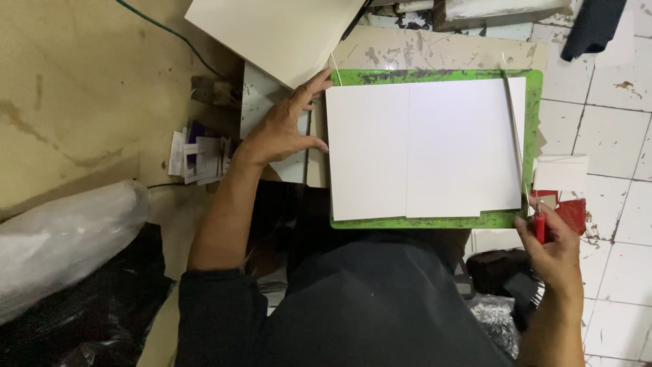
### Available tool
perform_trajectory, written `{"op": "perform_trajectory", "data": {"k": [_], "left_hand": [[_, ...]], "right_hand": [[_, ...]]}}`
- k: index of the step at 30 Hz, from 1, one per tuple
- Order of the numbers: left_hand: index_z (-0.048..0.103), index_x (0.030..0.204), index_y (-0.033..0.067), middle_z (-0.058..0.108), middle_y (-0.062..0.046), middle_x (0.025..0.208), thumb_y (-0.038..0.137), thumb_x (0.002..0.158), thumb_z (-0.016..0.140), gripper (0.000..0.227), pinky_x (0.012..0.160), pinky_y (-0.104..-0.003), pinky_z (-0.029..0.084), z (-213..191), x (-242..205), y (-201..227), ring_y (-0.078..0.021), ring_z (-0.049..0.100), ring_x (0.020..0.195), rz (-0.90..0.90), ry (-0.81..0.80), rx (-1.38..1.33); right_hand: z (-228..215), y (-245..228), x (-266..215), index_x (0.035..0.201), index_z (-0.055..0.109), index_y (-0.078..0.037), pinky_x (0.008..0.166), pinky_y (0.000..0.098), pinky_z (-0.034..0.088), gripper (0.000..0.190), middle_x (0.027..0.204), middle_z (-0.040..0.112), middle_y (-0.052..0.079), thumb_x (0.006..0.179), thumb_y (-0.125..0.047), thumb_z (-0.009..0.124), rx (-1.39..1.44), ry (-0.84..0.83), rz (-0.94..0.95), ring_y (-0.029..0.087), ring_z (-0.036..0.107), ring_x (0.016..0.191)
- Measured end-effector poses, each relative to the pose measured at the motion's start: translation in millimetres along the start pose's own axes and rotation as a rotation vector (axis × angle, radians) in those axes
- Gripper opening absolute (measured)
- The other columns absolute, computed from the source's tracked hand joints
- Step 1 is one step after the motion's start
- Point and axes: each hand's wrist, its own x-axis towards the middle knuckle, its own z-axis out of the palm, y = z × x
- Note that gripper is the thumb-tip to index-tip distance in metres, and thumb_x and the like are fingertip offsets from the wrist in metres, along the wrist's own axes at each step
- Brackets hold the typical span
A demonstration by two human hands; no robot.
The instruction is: Cutting sheets of paper using a utility knife and a metal ruler on a cutting mat
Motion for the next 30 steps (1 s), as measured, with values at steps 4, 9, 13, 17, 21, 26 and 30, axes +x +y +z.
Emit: {"op": "perform_trajectory", "data": {"k": [4,9,13,17,21,26,30], "left_hand": [[0.004,0.163,0.0280,0.037,-0.019,0.167,0.002,0.079,0.093,0.125,0.120,-0.050,0.043,-4,0,-1,-0.0347,0.038,0.153,-0.059,-0.033,-0.047],[0.011,0.164,0.0218,0.041,-0.013,0.167,0.000,0.111,0.065,0.079,0.125,-0.047,0.044,-2,-5,-2,-0.0341,0.042,0.154,0.053,0.038,-0.015],[0.015,0.164,0.0274,0.044,-0.016,0.165,0.003,0.116,0.059,0.070,0.125,-0.049,0.042,3,-6,-8,-0.0358,0.044,0.153,0.066,0.085,-0.028],[0.010,0.164,0.0257,0.051,-0.018,0.161,0.004,0.117,0.063,0.074,0.120,-0.049,0.052,11,-4,-26,-0.0365,0.053,0.147,0.130,0.156,0.037],[0.019,0.161,0.0200,0.054,-0.017,0.156,0.004,0.114,0.063,0.066,0.116,-0.048,0.054,12,1,-23,-0.0355,0.056,0.143,0.097,0.172,0.014],[0.029,0.155,0.0140,0.053,-0.017,0.153,0.005,0.113,0.060,0.053,0.115,-0.050,0.052,9,3,-8,-0.0369,0.054,0.141,0.069,0.162,0.007],[0.028,0.156,0.0157,0.055,-0.016,0.153,0.003,0.113,0.061,0.057,0.114,-0.049,0.054,10,4,-15,-0.0360,0.056,0.140,0.097,0.173,0.017]], "right_hand": [[-12,-11,-5,0.145,0.064,0.006,0.085,0.0287,0.043,0.038,0.093,0.058,0.005,0.108,-0.002,0.068,-0.176,-0.020,-0.152,0.014,0.050,0.088],[-32,-20,-5,0.120,0.070,-0.003,0.099,0.0338,0.061,0.029,0.119,0.074,0.016,0.092,-0.009,0.069,-0.169,-0.402,-0.329,0.026,0.073,0.105],[-19,-41,10,0.130,0.071,-0.022,0.093,0.0377,0.058,0.084,0.119,0.076,0.004,0.056,0.012,0.050,-0.432,-0.650,-0.494,0.024,0.071,0.110],[-8,-36,27,0.125,0.073,-0.019,0.093,0.0416,0.056,0.064,0.118,0.074,0.005,0.066,0.003,0.060,-0.497,-0.663,-0.670,0.028,0.070,0.110],[-3,-25,37,0.122,0.072,-0.016,0.088,0.0446,0.054,0.041,0.120,0.073,0.006,0.102,-0.039,0.044,-0.601,-0.578,-0.783,0.032,0.070,0.112],[-3,-28,42,0.120,0.071,-0.013,0.076,0.0426,0.050,0.025,0.112,0.072,0.009,0.104,-0.024,0.056,-0.687,-0.439,-0.916,0.031,0.067,0.094],[-3,-30,45,0.119,0.071,-0.012,0.077,0.0428,0.048,0.041,0.112,0.073,0.009,0.104,-0.037,0.043,-0.627,-0.455,-0.971,0.030,0.065,0.089]]}}
